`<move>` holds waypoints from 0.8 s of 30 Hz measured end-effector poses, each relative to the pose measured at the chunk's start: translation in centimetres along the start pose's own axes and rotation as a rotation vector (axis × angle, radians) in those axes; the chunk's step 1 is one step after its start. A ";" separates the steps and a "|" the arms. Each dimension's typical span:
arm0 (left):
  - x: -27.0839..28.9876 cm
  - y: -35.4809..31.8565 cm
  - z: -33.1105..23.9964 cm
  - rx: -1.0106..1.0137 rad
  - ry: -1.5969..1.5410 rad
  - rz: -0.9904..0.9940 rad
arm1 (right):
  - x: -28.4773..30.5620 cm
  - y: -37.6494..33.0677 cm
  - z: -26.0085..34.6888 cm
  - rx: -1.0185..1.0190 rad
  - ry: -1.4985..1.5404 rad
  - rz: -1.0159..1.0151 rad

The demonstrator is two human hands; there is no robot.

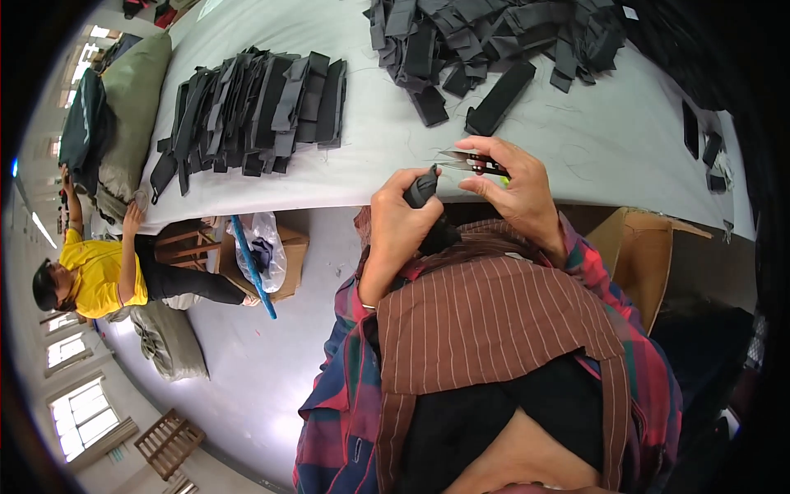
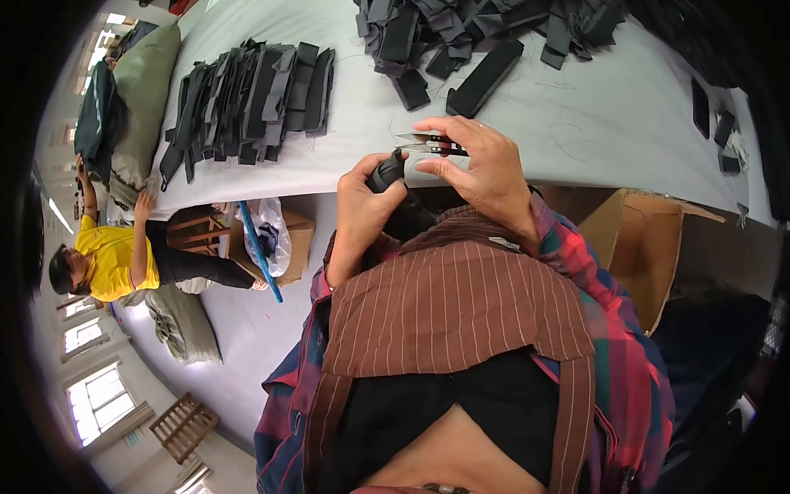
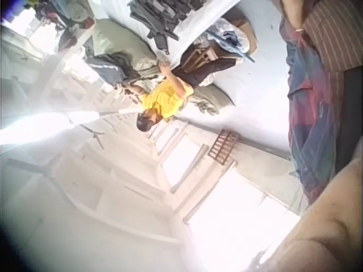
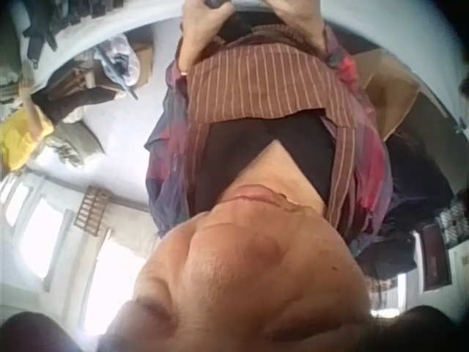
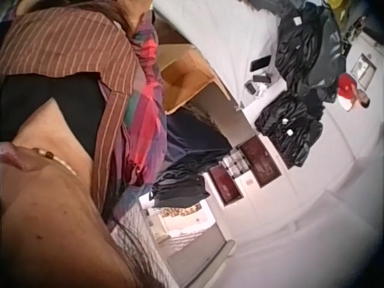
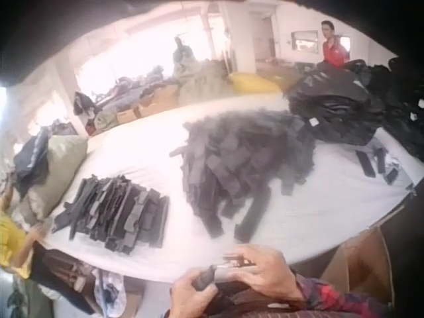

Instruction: Trimming excess threads from black fabric strips using snips.

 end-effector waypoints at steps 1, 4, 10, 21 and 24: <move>0.0 0.1 -0.2 -0.002 0.002 0.007 | 0.2 -0.1 -0.4 -0.003 -0.001 -0.007; -0.1 0.1 -0.6 -0.005 0.036 -0.007 | 0.2 -0.4 0.1 0.097 -0.184 0.036; 0.0 -0.3 -1.5 -0.102 0.108 -0.076 | -0.3 -0.9 1.3 0.170 -0.332 0.070; -0.2 0.0 -1.7 -0.082 0.122 -0.051 | -1.0 -0.9 1.9 0.226 -0.454 0.050; -0.2 -0.1 -1.6 -0.091 0.126 -0.055 | -0.9 -1.0 2.1 0.235 -0.451 0.000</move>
Point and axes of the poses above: each hand's wrist, its own y-axis towards the middle knuckle, its own x-axis out of the back of the hand, z = x × y, the point moved 10 cm from there along y, towards the middle knuckle, and after that the axes turned 14 degrees about z, right-handed, at the moved point
